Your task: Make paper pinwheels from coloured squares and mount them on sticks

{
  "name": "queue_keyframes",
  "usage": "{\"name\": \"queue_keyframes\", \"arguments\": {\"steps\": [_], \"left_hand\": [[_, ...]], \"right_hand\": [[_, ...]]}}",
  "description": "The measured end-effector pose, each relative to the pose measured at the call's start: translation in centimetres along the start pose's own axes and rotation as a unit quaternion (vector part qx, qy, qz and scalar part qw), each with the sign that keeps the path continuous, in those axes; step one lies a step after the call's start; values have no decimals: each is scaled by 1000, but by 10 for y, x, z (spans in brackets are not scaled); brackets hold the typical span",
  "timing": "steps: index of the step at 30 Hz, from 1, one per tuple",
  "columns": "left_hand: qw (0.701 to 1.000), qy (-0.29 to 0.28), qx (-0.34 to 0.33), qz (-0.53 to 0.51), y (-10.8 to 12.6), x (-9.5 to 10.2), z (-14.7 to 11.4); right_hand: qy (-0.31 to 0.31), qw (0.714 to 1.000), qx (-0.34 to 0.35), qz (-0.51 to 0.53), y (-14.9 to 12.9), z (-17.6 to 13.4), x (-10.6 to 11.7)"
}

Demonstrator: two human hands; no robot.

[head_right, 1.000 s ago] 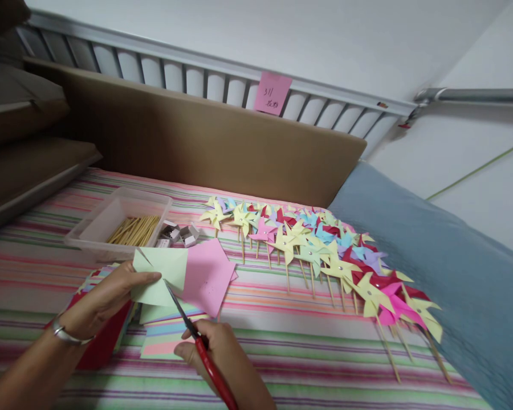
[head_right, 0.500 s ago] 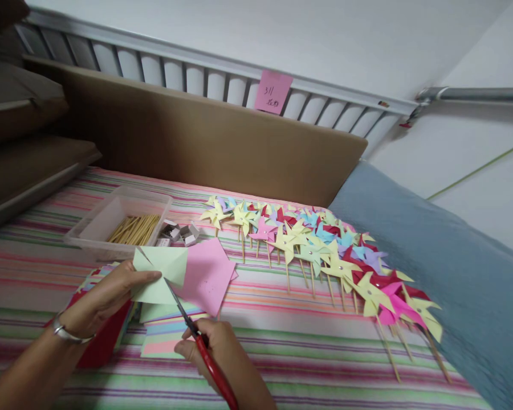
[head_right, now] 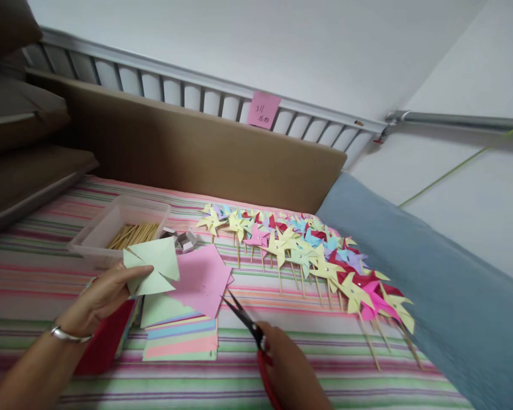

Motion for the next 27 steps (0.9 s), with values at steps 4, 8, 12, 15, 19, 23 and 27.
{"name": "queue_keyframes", "arguments": {"steps": [4, 8, 12, 15, 19, 23, 27], "left_hand": [[999, -18, -16, -40, 4, -5, -5], [996, -48, -33, -61, 4, -13, -9], [994, -78, -41, -57, -5, -22, -10], [993, -99, -49, -52, -12, -29, -8], [992, -104, -62, -38, -17, -36, -2], [995, -95, -36, -13, -26, -42, 8], [1000, -7, 10, 19, -43, -43, 16]], "right_hand": [[77, 993, -14, -87, 41, -8, 29], [156, 987, 32, 31, 15, 2, 22], [81, 917, 30, 388, -63, 31, -29], [33, 814, 36, 579, -110, 52, -63], [61, 763, 48, 641, -124, 66, -81], [113, 777, 50, 617, -107, 77, -77], [232, 839, 103, 481, -92, 80, -57]]}}
Point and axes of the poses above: each hand's wrist, its own z-axis towards the middle knuckle, its own x-axis out of the back of the hand, y = z × x, the point moved 1 cm from there along z, towards the middle knuckle, and after that the axes turned 14 degrees about z, right-handed, at the moved point
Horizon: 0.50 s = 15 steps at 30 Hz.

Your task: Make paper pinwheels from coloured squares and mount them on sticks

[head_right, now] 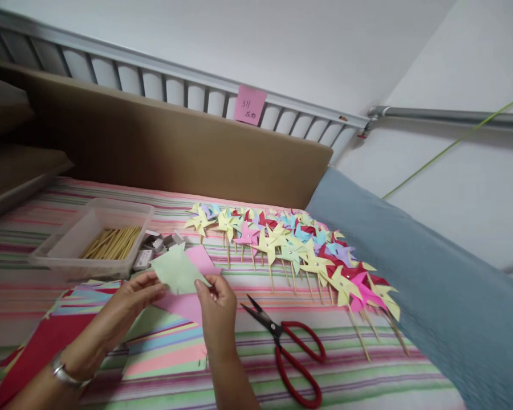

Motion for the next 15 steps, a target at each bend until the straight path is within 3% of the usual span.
{"name": "queue_keyframes", "arguments": {"steps": [3, 6, 9, 11, 15], "left_hand": [[998, 40, 47, -16, -8, -4, -3], [984, -64, 90, -140, -2, -14, -12], [947, -157, 117, -254, 7, -19, -20], [945, -141, 113, -272, 8, -19, -21], [960, -55, 103, -256, 5, -12, -17]], "right_hand": [[0, 970, 186, -159, -10, 2, 10], [-70, 917, 293, -263, -10, -3, 13], [-133, 879, 329, -318, -2, -10, 11], [-161, 866, 338, -333, 4, -14, 8], [-191, 854, 337, -346, 12, -18, 2]]}}
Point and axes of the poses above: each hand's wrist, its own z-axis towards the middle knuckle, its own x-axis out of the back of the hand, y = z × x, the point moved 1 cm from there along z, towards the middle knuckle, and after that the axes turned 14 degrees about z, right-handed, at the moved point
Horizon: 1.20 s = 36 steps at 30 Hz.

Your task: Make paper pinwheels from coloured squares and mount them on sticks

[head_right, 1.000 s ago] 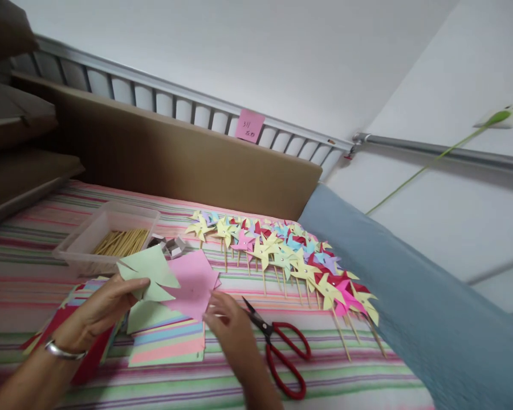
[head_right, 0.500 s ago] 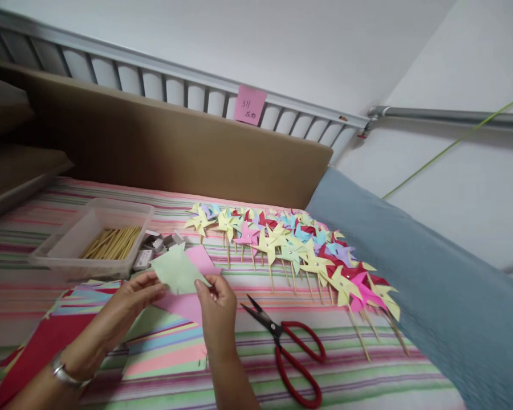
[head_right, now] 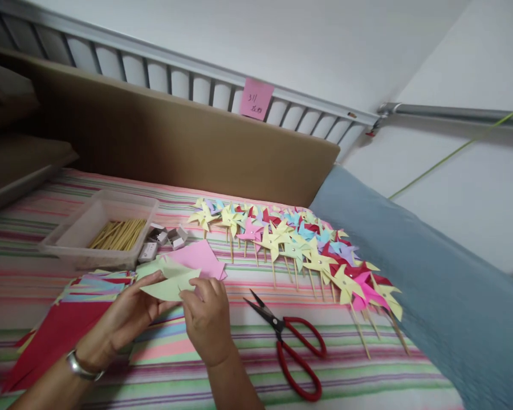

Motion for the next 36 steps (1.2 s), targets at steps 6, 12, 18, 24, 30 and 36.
{"name": "queue_keyframes", "arguments": {"steps": [6, 12, 18, 24, 30, 36], "left_hand": [[999, 25, -13, 23, 9, 5, -2], [996, 57, -18, 69, 7, 8, 0], [987, 86, -33, 132, -2, 14, 7], [978, 89, -48, 182, -5, 16, 11], [971, 89, -45, 218, -7, 15, 11], [963, 106, -25, 246, -10, 13, 8]], "right_hand": [[-24, 1000, -1, -8, 2, 0, -10], [-43, 999, -22, -18, 2, -2, -13], [-86, 994, -63, 17, -4, -1, -13], [-75, 980, -136, 125, 1, 1, -12], [-2, 911, -311, 270, 5, -1, -18], [15, 862, -378, 338, 5, 0, -19]]}}
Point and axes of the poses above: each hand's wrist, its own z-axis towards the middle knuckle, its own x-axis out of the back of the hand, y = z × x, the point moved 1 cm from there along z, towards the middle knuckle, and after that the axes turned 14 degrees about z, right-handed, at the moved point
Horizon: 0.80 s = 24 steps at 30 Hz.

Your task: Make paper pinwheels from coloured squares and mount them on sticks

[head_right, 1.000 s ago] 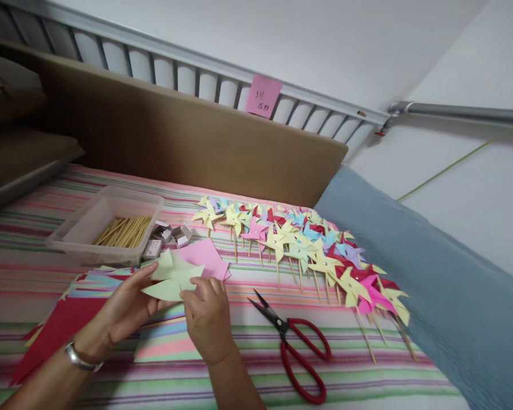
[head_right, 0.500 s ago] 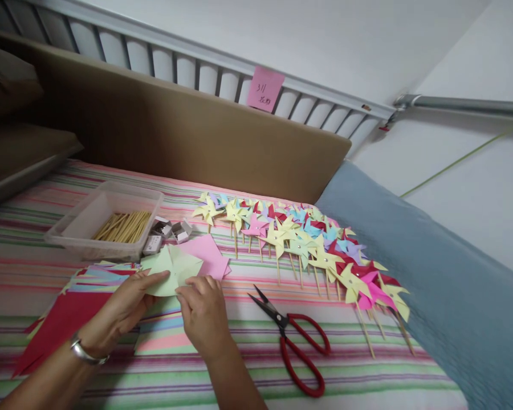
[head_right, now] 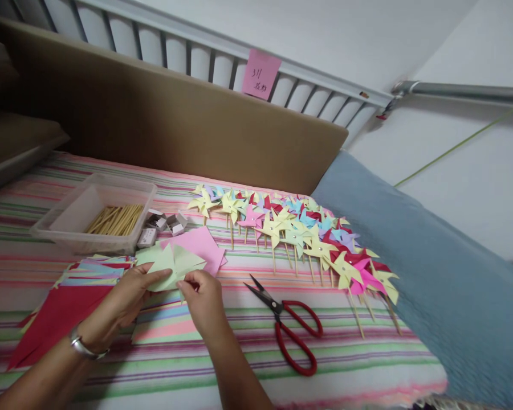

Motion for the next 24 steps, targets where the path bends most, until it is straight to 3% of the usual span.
{"name": "queue_keyframes", "arguments": {"steps": [18, 24], "left_hand": [[998, -11, -11, 59, 3, -6, -6], [995, 16, -34, 97, -1, -5, -1]], "right_hand": [[35, 999, -33, 2, 1, 0, -1], [37, 999, -25, -17, 12, -2, -3]]}}
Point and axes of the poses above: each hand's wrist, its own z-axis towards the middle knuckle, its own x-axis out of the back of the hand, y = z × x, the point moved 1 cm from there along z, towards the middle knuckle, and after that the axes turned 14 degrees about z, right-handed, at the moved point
